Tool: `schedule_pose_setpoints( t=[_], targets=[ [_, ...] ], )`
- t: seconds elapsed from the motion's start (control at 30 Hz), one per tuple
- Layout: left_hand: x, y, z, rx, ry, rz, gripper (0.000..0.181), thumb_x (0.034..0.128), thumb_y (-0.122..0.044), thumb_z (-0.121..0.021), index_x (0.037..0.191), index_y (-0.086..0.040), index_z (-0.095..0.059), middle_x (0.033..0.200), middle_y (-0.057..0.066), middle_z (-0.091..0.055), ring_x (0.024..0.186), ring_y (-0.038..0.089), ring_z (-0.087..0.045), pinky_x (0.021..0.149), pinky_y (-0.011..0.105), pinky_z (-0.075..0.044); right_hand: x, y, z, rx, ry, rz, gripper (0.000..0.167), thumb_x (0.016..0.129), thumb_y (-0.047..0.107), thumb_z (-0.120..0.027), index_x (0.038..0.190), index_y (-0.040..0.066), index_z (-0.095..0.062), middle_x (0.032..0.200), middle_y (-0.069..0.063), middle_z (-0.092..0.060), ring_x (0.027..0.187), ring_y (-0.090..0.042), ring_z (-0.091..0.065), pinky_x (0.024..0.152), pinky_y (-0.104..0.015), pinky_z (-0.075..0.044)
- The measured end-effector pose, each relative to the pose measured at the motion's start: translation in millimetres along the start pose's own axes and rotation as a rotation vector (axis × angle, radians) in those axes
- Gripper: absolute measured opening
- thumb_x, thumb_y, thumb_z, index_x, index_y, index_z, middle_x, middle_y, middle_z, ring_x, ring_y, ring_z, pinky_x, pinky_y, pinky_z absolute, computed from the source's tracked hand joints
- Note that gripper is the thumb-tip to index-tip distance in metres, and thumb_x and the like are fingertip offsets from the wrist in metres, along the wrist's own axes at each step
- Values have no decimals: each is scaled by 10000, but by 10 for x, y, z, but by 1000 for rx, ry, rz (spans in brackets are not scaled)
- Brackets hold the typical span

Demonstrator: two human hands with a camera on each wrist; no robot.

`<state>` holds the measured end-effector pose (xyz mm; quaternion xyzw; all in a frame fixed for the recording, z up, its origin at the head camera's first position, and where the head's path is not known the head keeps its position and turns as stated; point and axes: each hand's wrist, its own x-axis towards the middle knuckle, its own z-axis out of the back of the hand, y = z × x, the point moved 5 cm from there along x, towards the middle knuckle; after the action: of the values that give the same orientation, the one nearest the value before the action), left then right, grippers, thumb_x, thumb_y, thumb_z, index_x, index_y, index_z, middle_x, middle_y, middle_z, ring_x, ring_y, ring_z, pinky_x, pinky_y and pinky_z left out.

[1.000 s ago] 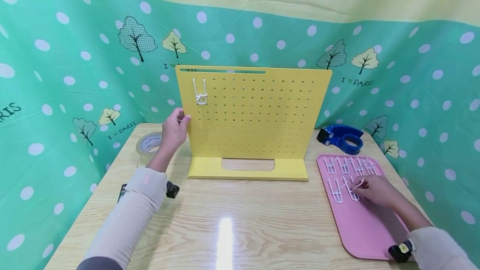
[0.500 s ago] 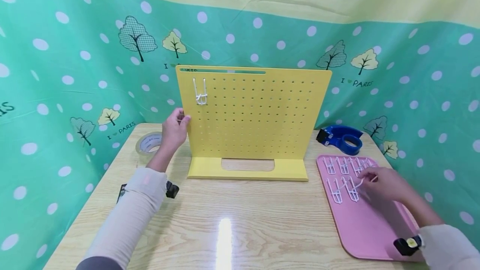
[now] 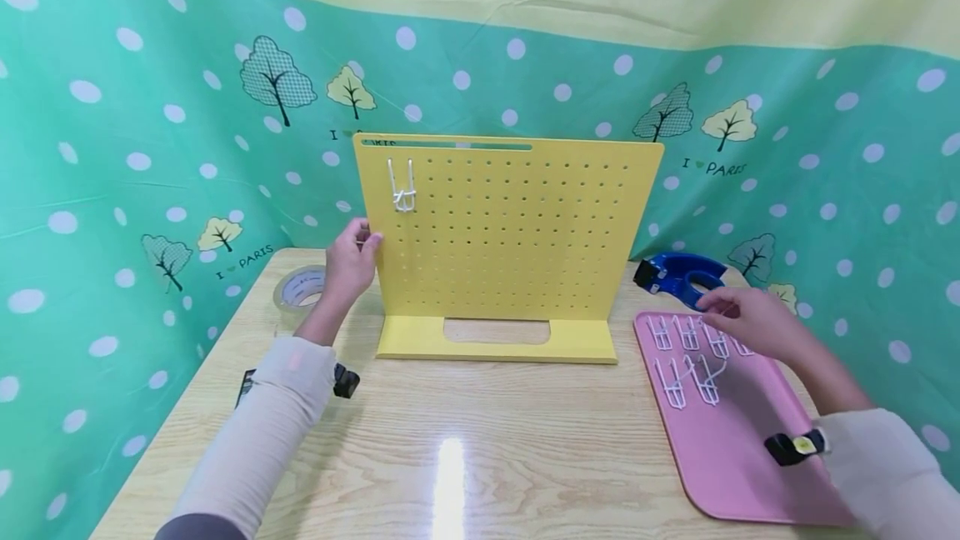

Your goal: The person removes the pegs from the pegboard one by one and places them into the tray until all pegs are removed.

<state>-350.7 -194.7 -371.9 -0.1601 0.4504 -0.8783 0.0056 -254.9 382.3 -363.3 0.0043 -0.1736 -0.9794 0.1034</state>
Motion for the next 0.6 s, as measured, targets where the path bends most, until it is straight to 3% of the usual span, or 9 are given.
schedule_pose_setpoints(
  t=[0.2,0.37,0.6],
  targets=[
    [1,-8,-1,-7,0,-5,270,1072,-245,-516,1230,-34,-573,1147,217,-670,1007,367,-643,855,477,-583,274,438,60,-5,-3,1,266,984,219,-661,1206,78,-701,1016,-100,-736,879,-226,-648,731,-359,-567],
    [8,5,-16,-6,-2,-7,246,1068,-235,-524,1205,-37,-573,1134,210,-674,1005,364,-645,849,472,-583,520,839,84,-14,-52,85,233,985,185,-663,1188,80,-709,992,-81,-738,873,-221,-656,748,-378,-576],
    [24,12,-27,-2,-6,-3,243,1070,-232,-518,1208,-40,-575,1139,206,-676,1024,369,-652,852,482,-590,821,1404,132,51,-158,222,216,975,141,-668,1168,57,-714,978,-92,-744,910,-245,-692,782,-417,-610]
  ],
)
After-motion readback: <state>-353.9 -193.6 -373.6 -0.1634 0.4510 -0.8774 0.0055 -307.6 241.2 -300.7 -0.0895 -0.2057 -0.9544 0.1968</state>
